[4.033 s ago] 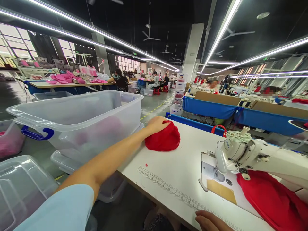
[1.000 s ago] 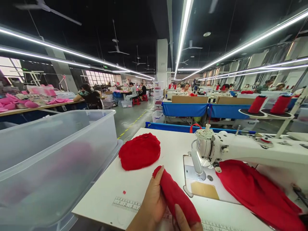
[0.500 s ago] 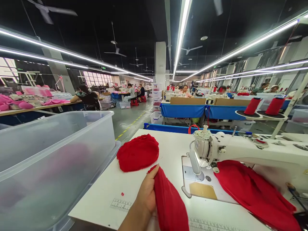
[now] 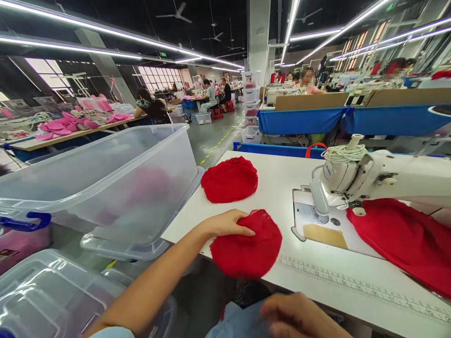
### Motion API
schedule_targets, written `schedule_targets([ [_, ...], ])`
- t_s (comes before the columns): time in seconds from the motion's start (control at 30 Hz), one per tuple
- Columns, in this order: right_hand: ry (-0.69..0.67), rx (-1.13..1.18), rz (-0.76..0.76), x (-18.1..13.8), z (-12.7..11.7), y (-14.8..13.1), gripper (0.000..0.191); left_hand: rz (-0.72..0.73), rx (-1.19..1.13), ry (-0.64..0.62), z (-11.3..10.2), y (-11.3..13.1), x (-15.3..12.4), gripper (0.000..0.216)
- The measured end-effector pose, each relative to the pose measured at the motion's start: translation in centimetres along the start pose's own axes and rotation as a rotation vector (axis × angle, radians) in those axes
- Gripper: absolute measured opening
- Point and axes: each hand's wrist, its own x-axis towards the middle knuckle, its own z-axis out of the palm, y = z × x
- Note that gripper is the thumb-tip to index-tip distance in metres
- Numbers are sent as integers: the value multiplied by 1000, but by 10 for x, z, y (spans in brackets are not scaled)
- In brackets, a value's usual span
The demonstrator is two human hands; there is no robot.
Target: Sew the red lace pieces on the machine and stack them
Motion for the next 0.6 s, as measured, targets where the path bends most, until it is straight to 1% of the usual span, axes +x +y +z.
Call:
schedule_targets([
  [0.03, 20, -48, -16, 6, -5, -3, 29, 24, 51, 0, -1, 0, 1, 28],
  [0.07, 70, -98, -37, 12, -10, -5, 31, 46, 98, 0, -1, 1, 1, 28],
  [0.17, 349, -152, -72, 29, -27, -12, 39, 85, 183, -12, 2, 5, 1, 25],
  [0.23, 472, -126, -35, 37, -34, -17, 48, 105, 240, -24, 6, 10, -2, 22],
  [0.33, 538, -56, 11, 41, -38, -25, 69, 165, 374, -71, 17, 25, -9, 24],
  [0.37, 545, -21, 3, 41, -37, -28, 76, 208, 453, -97, 22, 31, -13, 25],
  [0.4, 530, 14, -18, 41, -36, -29, 79, 263, 544, -123, 26, 38, -18, 25],
  [0.43, 496, 30, -49, 40, -36, -30, 75, 322, 642, -141, 30, 44, -21, 22],
  [0.47, 455, 23, -83, 39, -35, -29, 64, 378, 746, -143, 33, 50, -25, 16],
  [0.5, 425, -1, -115, 37, -35, -29, 48, 424, 857, -120, 35, 55, -26, 12],
  [0.53, 417, -35, -144, 34, -36, -27, 32, 458, 970, -65, 36, 58, -27, 11],
  [0.57, 447, -64, -172, 30, -38, -25, 20, 476, 1082, 28, 36, 59, -25, 15],
  [0.6, 524, -94, -204, 26, -41, -23, 14, 482, 1191, 153, 35, 58, -21, 18],
])
